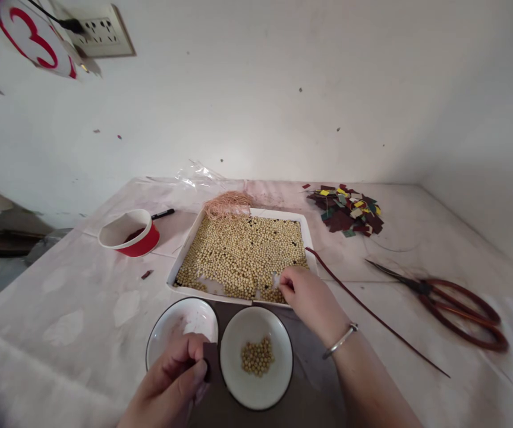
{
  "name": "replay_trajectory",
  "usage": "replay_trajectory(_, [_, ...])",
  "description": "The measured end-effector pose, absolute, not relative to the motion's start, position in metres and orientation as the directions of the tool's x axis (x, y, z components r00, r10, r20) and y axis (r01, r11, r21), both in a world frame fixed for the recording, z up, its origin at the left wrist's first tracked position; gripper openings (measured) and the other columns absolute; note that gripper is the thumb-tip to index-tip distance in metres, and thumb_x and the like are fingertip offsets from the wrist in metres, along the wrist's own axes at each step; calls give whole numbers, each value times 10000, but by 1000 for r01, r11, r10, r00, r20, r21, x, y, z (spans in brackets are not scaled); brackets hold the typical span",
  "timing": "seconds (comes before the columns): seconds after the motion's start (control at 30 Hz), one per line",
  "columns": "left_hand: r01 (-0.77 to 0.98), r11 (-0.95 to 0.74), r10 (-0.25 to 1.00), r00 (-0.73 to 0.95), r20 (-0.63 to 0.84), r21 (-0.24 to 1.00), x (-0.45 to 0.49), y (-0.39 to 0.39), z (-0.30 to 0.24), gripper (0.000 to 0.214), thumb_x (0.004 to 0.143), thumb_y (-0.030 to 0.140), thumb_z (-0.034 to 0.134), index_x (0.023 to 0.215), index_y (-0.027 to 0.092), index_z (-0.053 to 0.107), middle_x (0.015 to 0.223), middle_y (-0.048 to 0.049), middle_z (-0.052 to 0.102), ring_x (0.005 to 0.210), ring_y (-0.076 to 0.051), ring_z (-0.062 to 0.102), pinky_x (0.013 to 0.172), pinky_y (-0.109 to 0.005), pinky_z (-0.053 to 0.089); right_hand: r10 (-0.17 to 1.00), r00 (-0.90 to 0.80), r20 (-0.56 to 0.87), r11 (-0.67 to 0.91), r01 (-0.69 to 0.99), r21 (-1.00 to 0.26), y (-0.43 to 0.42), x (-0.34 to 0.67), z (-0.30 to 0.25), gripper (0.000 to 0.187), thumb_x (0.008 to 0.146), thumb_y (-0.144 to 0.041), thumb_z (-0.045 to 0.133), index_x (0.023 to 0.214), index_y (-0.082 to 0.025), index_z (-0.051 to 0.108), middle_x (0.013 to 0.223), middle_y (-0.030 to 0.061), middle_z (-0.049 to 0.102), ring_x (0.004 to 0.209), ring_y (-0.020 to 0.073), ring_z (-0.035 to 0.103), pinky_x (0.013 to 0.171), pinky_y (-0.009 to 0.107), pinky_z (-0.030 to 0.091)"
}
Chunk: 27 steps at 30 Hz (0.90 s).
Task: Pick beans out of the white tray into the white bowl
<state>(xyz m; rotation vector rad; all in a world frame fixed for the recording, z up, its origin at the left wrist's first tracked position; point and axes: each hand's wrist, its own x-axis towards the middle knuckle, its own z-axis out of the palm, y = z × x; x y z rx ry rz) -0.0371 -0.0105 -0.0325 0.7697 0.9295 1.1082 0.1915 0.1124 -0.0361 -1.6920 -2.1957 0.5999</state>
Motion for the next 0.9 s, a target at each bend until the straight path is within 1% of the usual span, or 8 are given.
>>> replay_trajectory(0.1, [-400,299,953,172,-250,867,-37,-11,-29,308,759,427,691,675,179,529,572,56,450,529,-78,310,503,-224,224,972,-235,28,207,786,-582,100,188,-12,105,827,-179,503,743,-207,560,715,5,622,651,162,583,605,283,463])
replay_trajectory(0.2, [-420,329,942,207,-263,846,-37,-10,-22,289,769,408,686,683,182,528,602,49,475,555,-84,344,526,-222,254,959,-274,71,253,722,-644,72,174,22,94,825,-187,495,756,-228,543,704,-16,586,643,150,555,587,263,444])
replay_trajectory(0.3, [-399,301,948,222,-227,866,-36,-9,-17,272,794,383,661,676,184,518,598,47,478,577,-94,365,550,-227,278,863,-481,154,425,529,-735,43,152,45,156,810,-105,502,717,-231,516,710,-22,559,650,135,542,583,249,430])
replay_trajectory(0.37, [-364,298,950,200,-238,883,-36,-9,-17,251,803,346,654,676,184,510,590,54,456,571,-94,344,550,-228,275,810,-553,196,501,477,-723,30,138,47,180,776,-63,548,735,-235,518,743,-30,572,689,136,556,596,248,428])
replay_trajectory(0.43, [-331,309,948,176,-264,891,-36,-10,-18,234,805,319,650,679,183,506,594,58,437,568,-93,321,546,-230,267,790,-584,189,532,498,-684,24,129,41,194,772,-54,576,748,-237,518,768,-33,578,720,148,568,602,264,426])
replay_trajectory(0.6, [-317,299,952,165,-258,900,-37,-12,-23,233,805,342,637,691,188,506,596,58,432,574,-99,312,553,-238,264,815,-564,135,511,589,-626,26,124,25,156,833,-104,572,783,-240,514,814,-21,572,750,178,564,627,325,426])
replay_trajectory(0.77, [-297,312,947,173,-271,902,-38,-14,-25,231,818,341,623,698,190,495,611,58,425,580,-102,307,554,-243,257,789,-602,121,538,583,-608,27,125,26,157,849,-105,554,781,-238,503,820,-16,561,754,181,560,622,332,421])
replay_trajectory(0.9, [-328,293,953,176,-246,898,-37,-13,-24,247,812,356,628,691,191,489,598,57,428,574,-103,297,552,-245,254,794,-593,134,544,595,-591,28,126,25,135,868,-120,535,816,-241,510,837,-7,566,767,191,557,644,348,428])
